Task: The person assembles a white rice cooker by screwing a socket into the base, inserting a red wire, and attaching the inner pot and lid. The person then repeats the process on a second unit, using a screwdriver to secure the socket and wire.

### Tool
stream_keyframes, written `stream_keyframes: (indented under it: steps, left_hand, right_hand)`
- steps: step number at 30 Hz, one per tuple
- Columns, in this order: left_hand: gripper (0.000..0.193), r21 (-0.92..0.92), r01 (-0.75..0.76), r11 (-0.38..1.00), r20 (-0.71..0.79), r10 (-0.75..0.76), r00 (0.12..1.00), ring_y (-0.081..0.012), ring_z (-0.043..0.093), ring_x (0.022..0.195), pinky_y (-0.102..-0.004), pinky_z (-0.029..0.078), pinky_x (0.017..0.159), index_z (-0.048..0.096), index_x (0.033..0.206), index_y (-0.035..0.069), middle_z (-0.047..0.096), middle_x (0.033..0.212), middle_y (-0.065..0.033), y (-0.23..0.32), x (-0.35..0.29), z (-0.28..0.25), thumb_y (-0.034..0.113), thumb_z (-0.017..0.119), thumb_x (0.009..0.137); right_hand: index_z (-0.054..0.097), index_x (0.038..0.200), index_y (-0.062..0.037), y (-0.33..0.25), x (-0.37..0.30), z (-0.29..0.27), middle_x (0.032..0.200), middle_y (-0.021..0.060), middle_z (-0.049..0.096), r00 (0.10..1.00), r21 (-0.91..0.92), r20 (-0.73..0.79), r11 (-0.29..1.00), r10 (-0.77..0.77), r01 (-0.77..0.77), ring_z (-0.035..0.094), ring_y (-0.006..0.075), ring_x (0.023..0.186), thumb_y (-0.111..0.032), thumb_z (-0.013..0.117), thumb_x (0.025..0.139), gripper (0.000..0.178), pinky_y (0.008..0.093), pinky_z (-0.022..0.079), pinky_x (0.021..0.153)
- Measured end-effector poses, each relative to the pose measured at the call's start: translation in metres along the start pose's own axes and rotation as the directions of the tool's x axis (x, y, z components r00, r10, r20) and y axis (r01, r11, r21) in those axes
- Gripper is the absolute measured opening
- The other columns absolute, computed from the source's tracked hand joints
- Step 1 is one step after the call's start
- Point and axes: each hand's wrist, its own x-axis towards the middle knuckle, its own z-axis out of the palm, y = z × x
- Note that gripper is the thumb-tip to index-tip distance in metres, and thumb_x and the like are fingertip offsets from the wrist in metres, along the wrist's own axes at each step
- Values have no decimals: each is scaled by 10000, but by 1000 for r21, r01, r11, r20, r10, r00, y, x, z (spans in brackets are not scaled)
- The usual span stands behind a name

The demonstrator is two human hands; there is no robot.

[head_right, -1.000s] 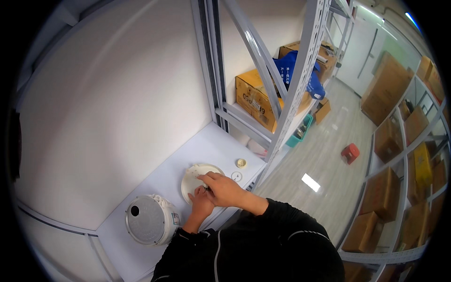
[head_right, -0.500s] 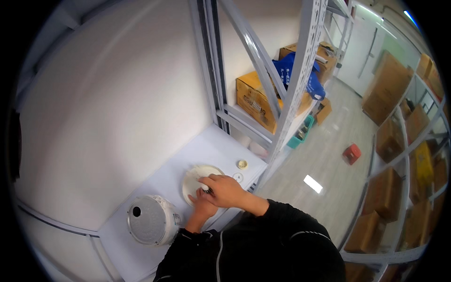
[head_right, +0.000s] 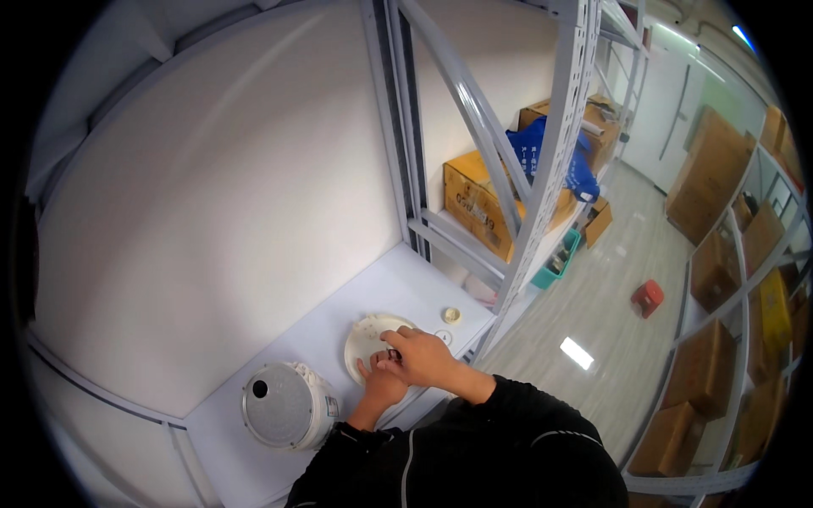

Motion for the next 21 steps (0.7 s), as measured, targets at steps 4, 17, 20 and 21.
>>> stream_keyframes:
  steps: [4, 17, 20, 21]
  left_hand:
    - [347, 45, -20, 999, -42, 22, 999, -357, 440, 1345, -831, 183, 1132, 646, 1232, 41, 525, 1306, -109, -6, 2, 10, 273, 602, 977]
    - [344, 50, -20, 999, -9, 21, 1000, -360, 434, 1358, -821, 243, 1080, 681, 1197, 68, 535, 1329, -112, -11, 5, 11, 290, 705, 935]
    - [359, 54, -8, 999, 28, 6, 1000, -372, 424, 1365, -842, 236, 1066, 675, 1213, 69, 522, 1349, -128, -13, 4, 13, 291, 710, 932]
    - [363, 63, -5, 998, 40, 2, 999, -376, 419, 1368, -849, 233, 1062, 673, 1217, 70, 516, 1357, -132, -14, 4, 15, 292, 710, 932]
  right_hand:
    - [610, 1368, -94, 19, 3, 15, 1128, 192, 705, 996, 109, -48, 991, -70, 75, 738, 387, 883, -186, 817, 885, 533, 464, 597, 768]
    - [630, 1386, -115, 15, 5, 8, 1164, 153, 704, 990, 108, -85, 987, -109, 118, 740, 356, 914, -151, 777, 898, 511, 451, 599, 764]
    - [649, 1346, -105, 5, 5, 1, 1167, 152, 710, 998, 165, -66, 986, -19, 29, 749, 355, 901, -152, 772, 908, 458, 431, 602, 752]
    - [645, 1347, -102, 2, 5, 1, 1184, 153, 704, 999, 110, -41, 994, 6, -2, 749, 355, 895, -146, 768, 909, 457, 430, 605, 754]
